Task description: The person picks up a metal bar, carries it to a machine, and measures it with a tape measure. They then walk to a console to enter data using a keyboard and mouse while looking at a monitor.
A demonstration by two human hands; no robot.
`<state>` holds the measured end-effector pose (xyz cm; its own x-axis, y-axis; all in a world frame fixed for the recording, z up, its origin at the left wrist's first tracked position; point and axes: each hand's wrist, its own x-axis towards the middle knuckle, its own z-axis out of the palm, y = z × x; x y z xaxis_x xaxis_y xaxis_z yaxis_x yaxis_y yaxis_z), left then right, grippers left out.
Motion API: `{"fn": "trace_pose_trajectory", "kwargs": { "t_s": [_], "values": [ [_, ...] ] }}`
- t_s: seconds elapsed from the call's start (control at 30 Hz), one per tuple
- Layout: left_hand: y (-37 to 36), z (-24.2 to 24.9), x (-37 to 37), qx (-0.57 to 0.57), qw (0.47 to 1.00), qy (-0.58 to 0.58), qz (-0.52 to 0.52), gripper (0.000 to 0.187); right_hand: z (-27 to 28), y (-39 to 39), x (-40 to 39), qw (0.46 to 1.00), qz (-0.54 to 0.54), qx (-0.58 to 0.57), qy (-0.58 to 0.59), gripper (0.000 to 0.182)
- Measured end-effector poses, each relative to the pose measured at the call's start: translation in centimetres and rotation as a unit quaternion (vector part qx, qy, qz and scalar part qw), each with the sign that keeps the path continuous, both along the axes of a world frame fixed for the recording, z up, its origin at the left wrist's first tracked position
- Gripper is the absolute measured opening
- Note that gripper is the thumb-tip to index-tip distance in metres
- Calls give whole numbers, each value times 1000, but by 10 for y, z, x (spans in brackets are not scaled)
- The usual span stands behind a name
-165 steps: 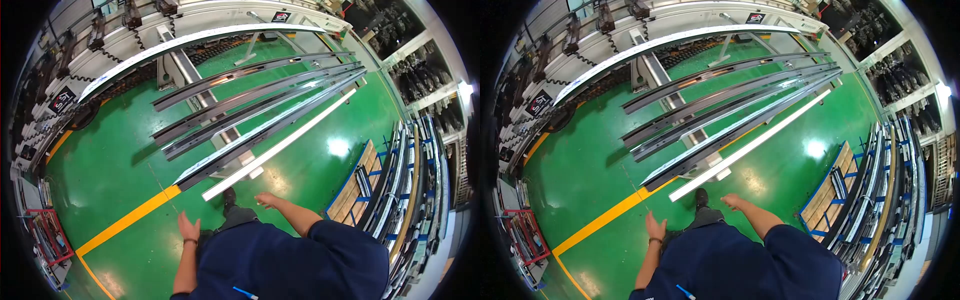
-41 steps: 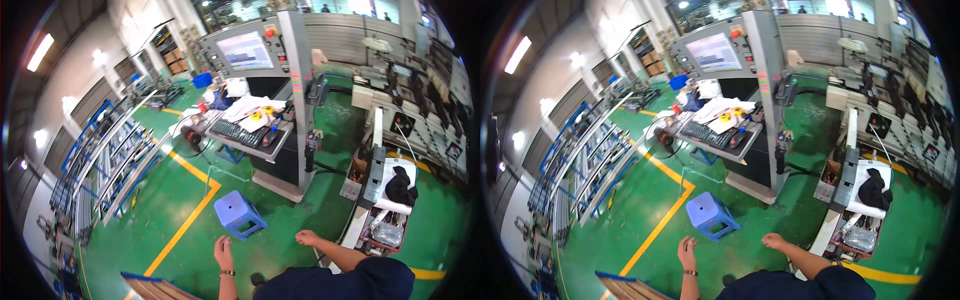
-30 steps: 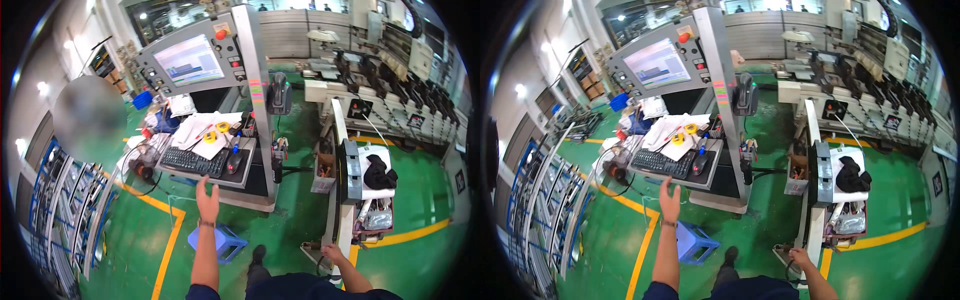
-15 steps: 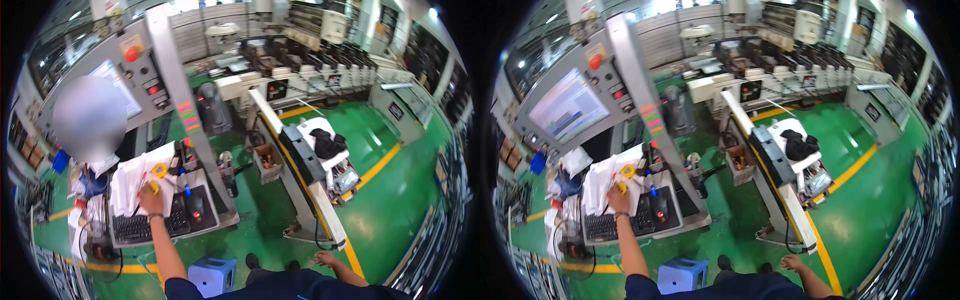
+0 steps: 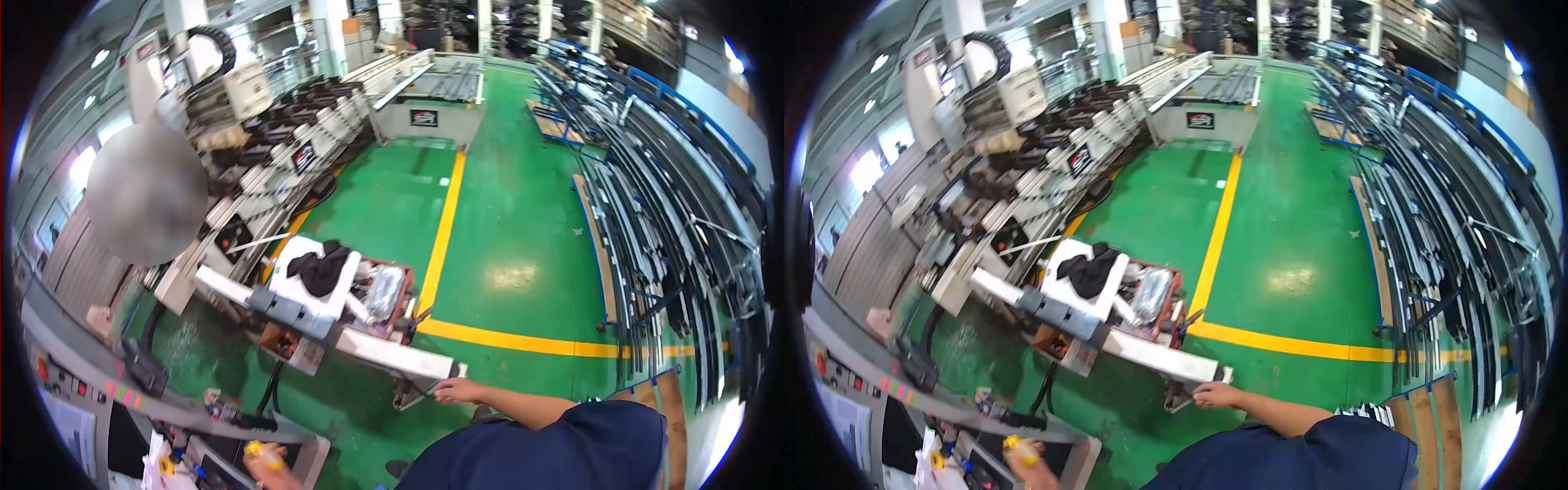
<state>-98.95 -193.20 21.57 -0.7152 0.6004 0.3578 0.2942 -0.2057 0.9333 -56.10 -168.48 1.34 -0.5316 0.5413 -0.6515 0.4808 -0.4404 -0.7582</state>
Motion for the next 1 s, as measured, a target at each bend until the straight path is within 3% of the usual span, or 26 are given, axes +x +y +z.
{"fn": "trace_pose_trajectory", "kwargs": {
  "t_s": [0.03,0.07,0.13,0.2,0.27,0.4,0.53,0.57,0.67,0.73,0.77,0.8,0.83,0.87,0.9,0.93,1.0],
  "values": [
    [30,-30,21,-137,973,-148,-110,26,10,14,11,1000,-6,-7,29,56],
    [73,-19,104,-9,966,-214,-147,32,12,29,26,996,-10,-5,85,57],
    [139,-55,196,-111,930,-300,-180,28,6,65,55,984,-4,-35,175,60],
    [191,-95,270,-148,873,-376,-273,84,45,99,88,991,30,-39,128,57],
    [236,-121,337,-220,847,-336,-348,105,72,120,132,983,21,-37,178,54],
    [311,-119,430,-317,772,-226,-502,109,90,159,219,976,25,6,217,45],
    [373,-123,476,-381,727,-147,-551,86,74,189,271,983,-1,50,176,36],
    [383,-122,482,-436,706,-155,-535,65,75,197,281,984,-12,70,162,34],
    [431,-135,479,-500,681,-50,-533,47,63,237,312,981,-93,143,96,35],
    [473,-77,479,-550,626,-124,-539,29,68,278,361,966,-210,112,104,34],
    [489,-98,470,-527,640,-167,-534,27,68,307,396,941,-252,177,142,28],
    [511,-126,460,-493,659,-140,-550,30,73,338,436,911,-341,144,182,26],
    [537,-138,450,-491,643,-141,-571,31,91,368,474,865,-437,133,209,24],
    [566,-144,439,-490,626,-141,-590,32,98,401,514,798,-538,145,233,18],
    [597,-150,434,-495,603,-102,-617,32,116,433,541,676,-650,177,300,16],
    [629,-137,439,-550,585,-82,-591,31,120,461,581,640,-674,181,321,15],
    [696,-141,456,-447,606,-52,-655,31,127,510,641,567,-734,197,318,16]
  ]
}}
